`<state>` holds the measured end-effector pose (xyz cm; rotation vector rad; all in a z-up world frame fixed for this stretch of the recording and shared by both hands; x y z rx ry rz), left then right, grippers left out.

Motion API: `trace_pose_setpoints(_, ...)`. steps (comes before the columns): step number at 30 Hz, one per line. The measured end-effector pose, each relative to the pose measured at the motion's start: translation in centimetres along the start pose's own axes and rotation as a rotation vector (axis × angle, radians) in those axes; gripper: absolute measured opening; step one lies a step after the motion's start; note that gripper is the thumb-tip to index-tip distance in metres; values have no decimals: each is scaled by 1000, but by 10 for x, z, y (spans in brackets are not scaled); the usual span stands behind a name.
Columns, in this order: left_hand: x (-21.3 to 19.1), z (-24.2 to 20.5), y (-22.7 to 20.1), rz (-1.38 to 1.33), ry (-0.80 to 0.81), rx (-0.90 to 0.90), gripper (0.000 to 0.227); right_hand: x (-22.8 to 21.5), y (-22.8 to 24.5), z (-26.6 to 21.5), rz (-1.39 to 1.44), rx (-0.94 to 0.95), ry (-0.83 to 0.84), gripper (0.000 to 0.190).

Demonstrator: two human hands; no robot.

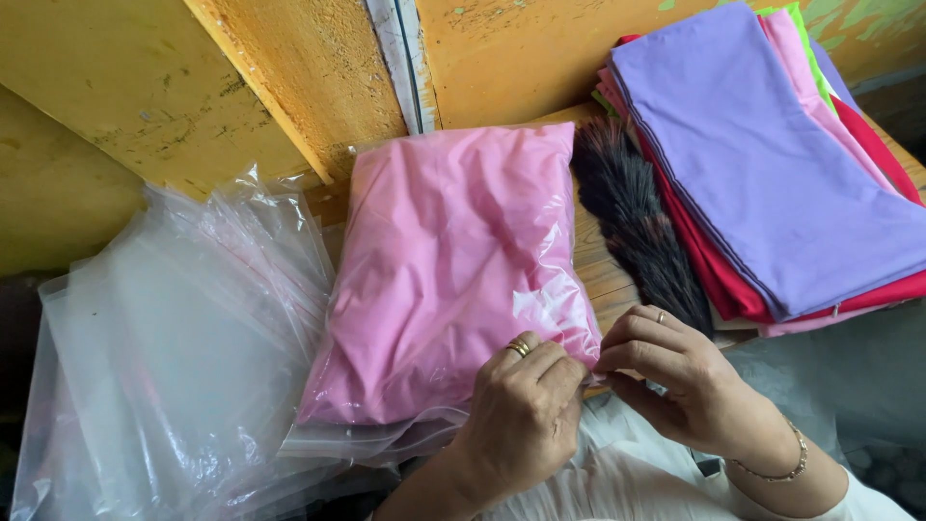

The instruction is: Packaging a pink fabric item into a plastic bag, sealing the zip-lock, and cleaning the bag with a duster brush.

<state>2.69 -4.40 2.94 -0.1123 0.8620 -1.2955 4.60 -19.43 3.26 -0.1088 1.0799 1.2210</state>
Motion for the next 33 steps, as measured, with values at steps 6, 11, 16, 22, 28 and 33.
trace_pose_setpoints(6,-8,-6,0,114,11,-44,19,-5,0,-1,-154,-49,-142,6)
trace_pose_setpoints(11,-13,-21,3,175,64,-83,18,-6,-6,-5,-152,-12,-187,8)
trace_pose_setpoints(16,-26,-33,17,247,-16,-10,23,-18,-20,-11,-198,63,-297,10)
trace_pose_setpoints(22,-35,-35,14,266,-35,-75,18,-29,-13,-15,-104,213,35,23)
trace_pose_setpoints(28,-28,-23,5,329,6,-31,22,-16,6,-18,-279,42,330,69)
trace_pose_setpoints(33,-23,-9,1,306,17,-28,20,-10,21,-4,-613,-43,-8,51)
Point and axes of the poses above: each hand's wrist, its own z-axis towards the middle knuckle, its own x-axis out of the palm, y = z × x, the point moved 3 cm from there along z, towards the middle knuckle, and after that the axes turned 9 degrees about -z, right-handed, at the moved point
